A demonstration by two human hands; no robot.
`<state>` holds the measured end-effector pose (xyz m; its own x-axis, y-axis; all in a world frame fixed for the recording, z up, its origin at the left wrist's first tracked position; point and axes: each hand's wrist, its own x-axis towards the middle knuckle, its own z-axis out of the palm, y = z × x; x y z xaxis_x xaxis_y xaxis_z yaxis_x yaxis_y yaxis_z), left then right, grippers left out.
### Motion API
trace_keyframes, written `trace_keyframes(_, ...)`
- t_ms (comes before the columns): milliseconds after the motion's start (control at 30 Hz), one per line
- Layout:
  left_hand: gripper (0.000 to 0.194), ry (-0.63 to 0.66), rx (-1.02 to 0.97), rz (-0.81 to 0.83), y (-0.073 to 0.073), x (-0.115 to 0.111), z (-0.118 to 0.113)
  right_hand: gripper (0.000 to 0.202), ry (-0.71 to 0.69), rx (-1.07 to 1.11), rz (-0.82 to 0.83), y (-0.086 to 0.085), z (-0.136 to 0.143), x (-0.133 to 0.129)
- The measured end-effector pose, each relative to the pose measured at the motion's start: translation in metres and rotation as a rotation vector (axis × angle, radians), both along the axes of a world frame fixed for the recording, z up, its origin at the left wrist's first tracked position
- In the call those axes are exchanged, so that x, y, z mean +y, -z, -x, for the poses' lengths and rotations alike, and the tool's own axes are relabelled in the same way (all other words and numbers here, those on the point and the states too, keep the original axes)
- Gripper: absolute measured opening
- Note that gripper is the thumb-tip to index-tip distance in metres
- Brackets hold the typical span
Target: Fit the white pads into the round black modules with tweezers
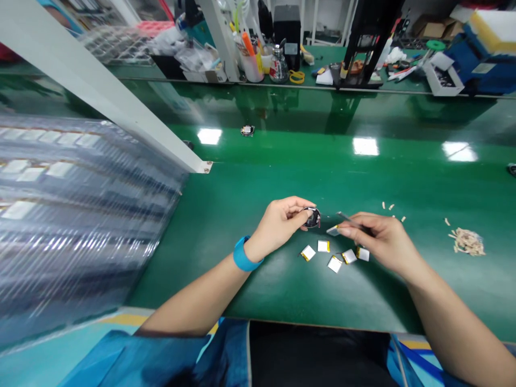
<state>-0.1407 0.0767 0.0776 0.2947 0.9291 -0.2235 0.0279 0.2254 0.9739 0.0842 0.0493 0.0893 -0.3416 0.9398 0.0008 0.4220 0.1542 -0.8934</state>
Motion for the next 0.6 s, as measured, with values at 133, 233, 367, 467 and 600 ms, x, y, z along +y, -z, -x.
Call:
trace_keyframes(133,0.017,0.038,0.029,0.026,-0.001,-0.002,-0.002,0.033,0.256,0.094,0.022,-0.001,-0.008,0.006)
trace_keyframes(233,0.017,0.071,0.042,0.043,0.0,-0.004,-0.004,0.035,0.323,0.17,0.084,0.001,-0.008,0.01)
trace_keyframes(367,0.018,0.106,0.022,0.057,0.003,-0.006,-0.006,0.038,0.296,0.201,0.134,0.003,-0.004,0.012)
trace_keyframes(467,0.019,0.118,0.025,0.066,0.005,-0.008,-0.007,0.039,0.276,0.193,0.143,0.003,-0.004,0.012)
trace_keyframes(600,0.019,0.123,0.028,0.074,0.005,-0.008,-0.007,0.038,0.279,0.186,0.152,0.004,-0.004,0.013)
